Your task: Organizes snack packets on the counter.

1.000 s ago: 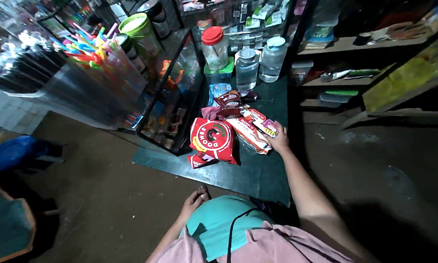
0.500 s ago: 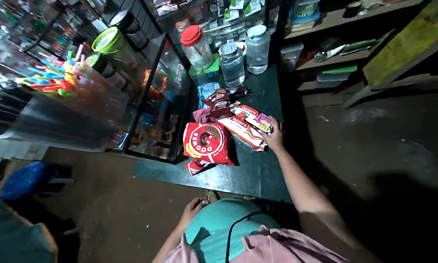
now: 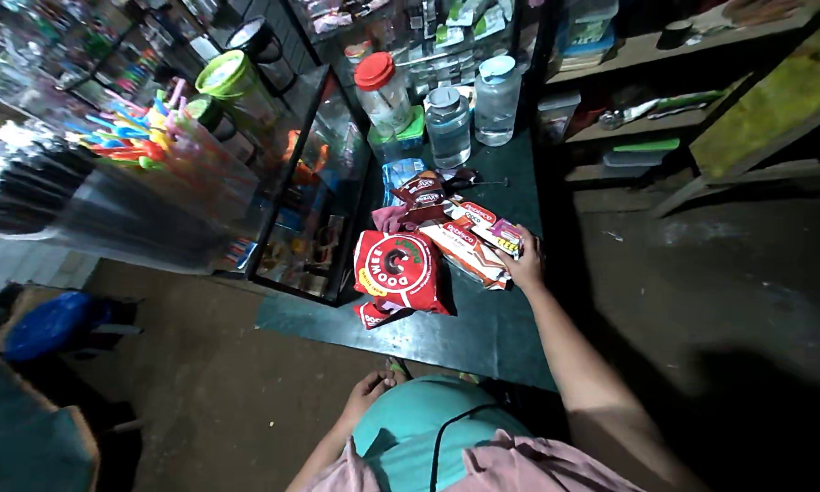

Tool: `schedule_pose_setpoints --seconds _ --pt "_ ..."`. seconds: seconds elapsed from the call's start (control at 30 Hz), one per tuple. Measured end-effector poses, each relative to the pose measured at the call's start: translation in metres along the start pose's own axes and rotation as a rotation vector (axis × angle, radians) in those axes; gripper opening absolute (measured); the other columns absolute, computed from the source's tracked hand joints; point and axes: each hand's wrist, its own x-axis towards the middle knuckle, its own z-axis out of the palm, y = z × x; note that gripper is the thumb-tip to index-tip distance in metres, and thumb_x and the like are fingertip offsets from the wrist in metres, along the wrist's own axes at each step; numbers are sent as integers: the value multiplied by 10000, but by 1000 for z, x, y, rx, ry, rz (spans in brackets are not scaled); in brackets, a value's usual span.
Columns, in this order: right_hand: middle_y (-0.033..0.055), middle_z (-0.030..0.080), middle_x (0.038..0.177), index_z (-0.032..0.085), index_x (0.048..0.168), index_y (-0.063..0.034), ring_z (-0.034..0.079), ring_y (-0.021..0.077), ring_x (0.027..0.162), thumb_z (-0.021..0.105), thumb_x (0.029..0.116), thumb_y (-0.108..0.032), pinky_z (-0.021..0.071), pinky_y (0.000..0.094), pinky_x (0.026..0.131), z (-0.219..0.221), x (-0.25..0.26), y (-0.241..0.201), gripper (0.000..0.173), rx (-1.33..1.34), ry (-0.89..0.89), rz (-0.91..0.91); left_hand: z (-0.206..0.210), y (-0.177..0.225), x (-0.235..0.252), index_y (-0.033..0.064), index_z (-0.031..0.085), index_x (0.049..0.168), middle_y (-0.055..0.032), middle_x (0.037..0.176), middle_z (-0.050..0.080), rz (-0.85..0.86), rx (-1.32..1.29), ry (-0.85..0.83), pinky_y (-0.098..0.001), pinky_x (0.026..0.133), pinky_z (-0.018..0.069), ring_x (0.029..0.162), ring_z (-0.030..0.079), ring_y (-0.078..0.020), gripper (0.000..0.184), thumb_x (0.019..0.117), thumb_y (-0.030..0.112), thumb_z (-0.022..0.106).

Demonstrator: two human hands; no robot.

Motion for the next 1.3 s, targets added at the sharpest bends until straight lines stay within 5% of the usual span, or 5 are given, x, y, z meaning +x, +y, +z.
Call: schedule_pose_setpoints --seconds 0.67,0.93,1.1,1.17,1.3 --pt "284 417 1554 330 1571 8 416 404 1448 748 929 -247 345 505 1194 1 -3 -6 807 28 -6 -25 -25 -14 -17 -8 621 1254 -66 1108 680 58 -109 51 -222 890 520 950 636 -31 262 1077 129 485" --pt "287 404 1561 323 1586 -25 415 425 1441 743 932 -267 344 550 1184 2 -2 -5 814 15 -11 27 -18 -16 -4 -30 605 1268 -85 1116 685 52 -142 42 -230 893 526 950 647 -43 274 1074 126 489" --pt "297 454 1516 370 1570 -56 450 466 1398 750 923 -324 353 610 1152 0 -3 -5 797 -42 -12 44 -7 -4 26 -59 570 1361 -261 1399 536 343 300 228 -375 994 537 1203 613 -276 421 972 98 610" --pt "289 480 1498 390 1564 -67 462 468 1388 751 921 -329 346 625 1151 0 -3 -5 782 -55 -9 51 -4 17 40 -40 566 1392 -277 1491 463 482 501 297 -439 1079 485 1336 529 -340 494 936 134 635" --pt "279 504 1481 427 1543 -60 474 468 1376 748 909 -357 353 640 1136 3 -5 1 770 -51 12 38 -1 74 79 -1 602 1380 -288 1531 431 726 798 371 -608 1107 403 1401 447 -454 509 909 187 640"
